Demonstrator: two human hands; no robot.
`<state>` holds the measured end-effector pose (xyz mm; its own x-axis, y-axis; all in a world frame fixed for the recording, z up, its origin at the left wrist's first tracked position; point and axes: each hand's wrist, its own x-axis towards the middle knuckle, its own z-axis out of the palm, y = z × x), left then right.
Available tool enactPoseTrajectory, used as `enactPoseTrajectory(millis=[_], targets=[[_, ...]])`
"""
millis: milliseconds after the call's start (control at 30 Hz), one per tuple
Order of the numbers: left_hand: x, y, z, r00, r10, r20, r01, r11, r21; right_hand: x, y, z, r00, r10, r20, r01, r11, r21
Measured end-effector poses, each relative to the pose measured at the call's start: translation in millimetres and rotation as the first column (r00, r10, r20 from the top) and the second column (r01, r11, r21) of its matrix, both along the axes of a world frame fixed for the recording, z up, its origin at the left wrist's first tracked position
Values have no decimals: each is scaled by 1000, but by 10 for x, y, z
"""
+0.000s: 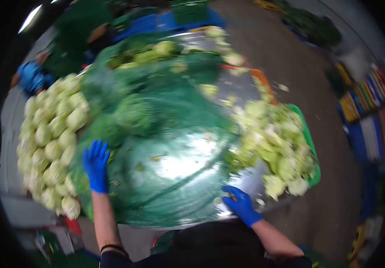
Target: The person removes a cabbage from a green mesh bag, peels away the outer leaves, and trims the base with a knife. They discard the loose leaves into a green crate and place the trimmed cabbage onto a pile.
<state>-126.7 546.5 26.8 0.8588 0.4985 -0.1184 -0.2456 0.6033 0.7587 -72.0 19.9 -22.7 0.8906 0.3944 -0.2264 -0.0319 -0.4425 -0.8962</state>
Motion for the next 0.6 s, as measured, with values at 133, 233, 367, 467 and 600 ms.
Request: enactPoseTrajectory(millis=[133,233,367,467,600], targets=[[115,-1195,-73,947,-252,-197,293,932,215,62,-215,6,986,-164,21,163,985,53],[362,-2306,-130,869,-385,-312,473,832,290,133,-487,-124,949,-299,96,288,951,110],[682,-3514,-200,672,-655,-346,738,551,390,325,-1008,56,804,-586,107,576,810,106],[1096,-4030,-308,750,-555,-360,590,316,743,422,-1404,89,710,-699,81,701,713,10],[1702,-4518,-549,855,-413,-315,390,111,914,731,-1785,-358,593,-802,-73,804,585,109]])
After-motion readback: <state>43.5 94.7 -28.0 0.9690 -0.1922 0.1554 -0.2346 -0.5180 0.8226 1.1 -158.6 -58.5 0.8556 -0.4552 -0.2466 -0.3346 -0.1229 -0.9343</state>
